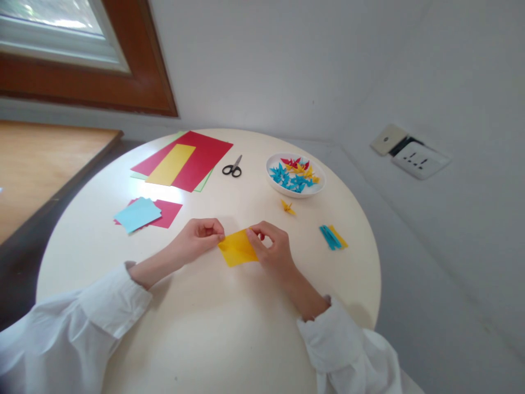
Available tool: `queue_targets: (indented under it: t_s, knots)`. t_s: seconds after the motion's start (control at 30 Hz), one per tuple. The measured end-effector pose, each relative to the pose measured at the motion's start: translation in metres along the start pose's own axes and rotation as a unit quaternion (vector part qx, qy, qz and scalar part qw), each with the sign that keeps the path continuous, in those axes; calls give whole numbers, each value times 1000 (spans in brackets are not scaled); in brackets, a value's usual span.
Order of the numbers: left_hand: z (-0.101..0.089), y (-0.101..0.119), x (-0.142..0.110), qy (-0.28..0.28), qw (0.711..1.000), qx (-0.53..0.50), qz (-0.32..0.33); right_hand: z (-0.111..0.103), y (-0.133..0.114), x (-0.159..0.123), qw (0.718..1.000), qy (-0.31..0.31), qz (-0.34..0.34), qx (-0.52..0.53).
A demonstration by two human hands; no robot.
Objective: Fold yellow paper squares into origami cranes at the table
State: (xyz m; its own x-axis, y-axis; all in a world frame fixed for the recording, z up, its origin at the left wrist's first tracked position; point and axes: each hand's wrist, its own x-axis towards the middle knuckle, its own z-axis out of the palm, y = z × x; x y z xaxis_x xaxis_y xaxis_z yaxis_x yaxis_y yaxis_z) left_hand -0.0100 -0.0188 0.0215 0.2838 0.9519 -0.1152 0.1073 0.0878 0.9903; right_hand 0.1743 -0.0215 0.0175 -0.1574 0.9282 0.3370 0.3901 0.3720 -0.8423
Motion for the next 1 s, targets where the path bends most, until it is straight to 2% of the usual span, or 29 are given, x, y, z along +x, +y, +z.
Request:
queue_targets:
  t_s: [0.27,0.43,0.53,0.63,0.83,1.0]
  knots:
    - [-5,4,-1,45,998,37,-16,-6,8,2,997,47,43,39]
    - [-5,6,0,71,997,-39,-6,-4,10,2,995,45,55,72]
    - [-3,8,-1,32,998,-60,7,2,8,-1,994,22,68,83]
    - [-2,11,-4,-14,1000,-22,0,7,5,-3,993,6,84,84]
    - [-4,7,-3,-19,999,33,-6,7,1,-3,992,-30,96,79]
    - [-3,4,-3,-71,995,63,14,10,-1,-3,987,-104,83,91]
